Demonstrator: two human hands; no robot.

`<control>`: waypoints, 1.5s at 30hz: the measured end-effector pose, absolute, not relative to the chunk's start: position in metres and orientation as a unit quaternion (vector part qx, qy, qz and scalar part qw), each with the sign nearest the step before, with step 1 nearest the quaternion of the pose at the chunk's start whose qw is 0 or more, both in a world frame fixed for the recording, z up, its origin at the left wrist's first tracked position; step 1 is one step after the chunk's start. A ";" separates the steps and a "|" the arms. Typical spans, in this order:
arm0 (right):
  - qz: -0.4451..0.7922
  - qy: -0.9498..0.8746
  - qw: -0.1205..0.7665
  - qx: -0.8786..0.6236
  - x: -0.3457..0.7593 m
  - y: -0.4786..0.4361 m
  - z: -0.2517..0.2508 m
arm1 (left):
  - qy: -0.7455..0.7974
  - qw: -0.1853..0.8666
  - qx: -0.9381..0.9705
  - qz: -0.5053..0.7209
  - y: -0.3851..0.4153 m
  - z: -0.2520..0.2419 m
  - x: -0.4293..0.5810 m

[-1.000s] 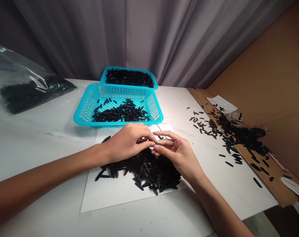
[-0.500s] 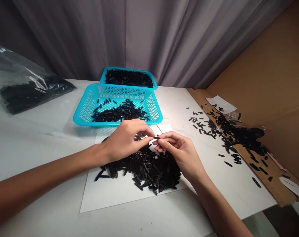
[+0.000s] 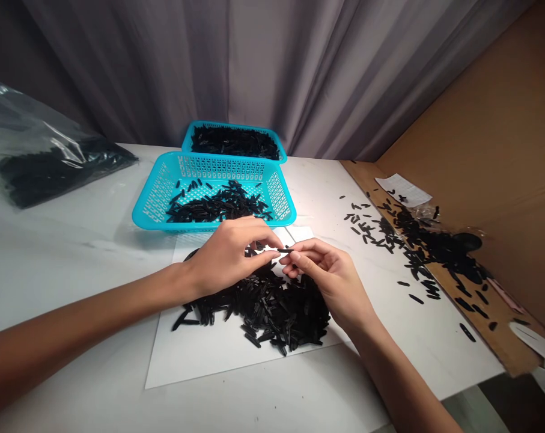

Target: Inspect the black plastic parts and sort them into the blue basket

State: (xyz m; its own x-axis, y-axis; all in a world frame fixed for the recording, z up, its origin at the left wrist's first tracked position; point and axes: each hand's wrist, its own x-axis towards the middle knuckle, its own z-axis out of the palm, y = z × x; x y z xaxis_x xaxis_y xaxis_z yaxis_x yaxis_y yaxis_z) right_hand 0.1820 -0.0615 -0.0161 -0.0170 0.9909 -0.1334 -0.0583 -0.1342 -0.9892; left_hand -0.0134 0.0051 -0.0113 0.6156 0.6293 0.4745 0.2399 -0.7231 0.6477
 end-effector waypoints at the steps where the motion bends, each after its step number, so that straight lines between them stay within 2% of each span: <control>1: 0.550 -0.454 0.476 -0.514 0.182 -0.062 -0.016 | 0.253 0.273 0.857 0.357 0.005 -0.011 -0.013; 10: 0.546 -0.472 0.480 -0.498 0.180 -0.061 -0.017 | 0.305 0.240 0.846 0.365 0.004 -0.010 -0.012; 26: 0.542 -0.471 0.491 -0.494 0.181 -0.062 -0.018 | 0.267 0.237 0.862 0.358 0.003 -0.013 -0.011; 29: 0.546 -0.465 0.489 -0.497 0.181 -0.061 -0.019 | 0.293 0.182 0.855 0.387 0.008 -0.012 -0.014; 34: 0.612 -0.392 0.492 -0.480 0.183 -0.060 -0.018 | 0.407 0.027 0.801 0.438 0.023 -0.003 -0.022; 36: 0.645 -0.364 0.497 -0.453 0.183 -0.060 -0.017 | 0.380 0.020 0.818 0.432 0.022 -0.003 -0.022; 41: 0.687 -0.363 0.482 -0.405 0.182 -0.062 -0.016 | 0.185 0.082 0.920 0.336 0.004 -0.017 -0.013; 45: 0.691 -0.378 0.463 -0.407 0.181 -0.062 -0.017 | 0.160 0.105 0.934 0.302 -0.002 -0.028 -0.012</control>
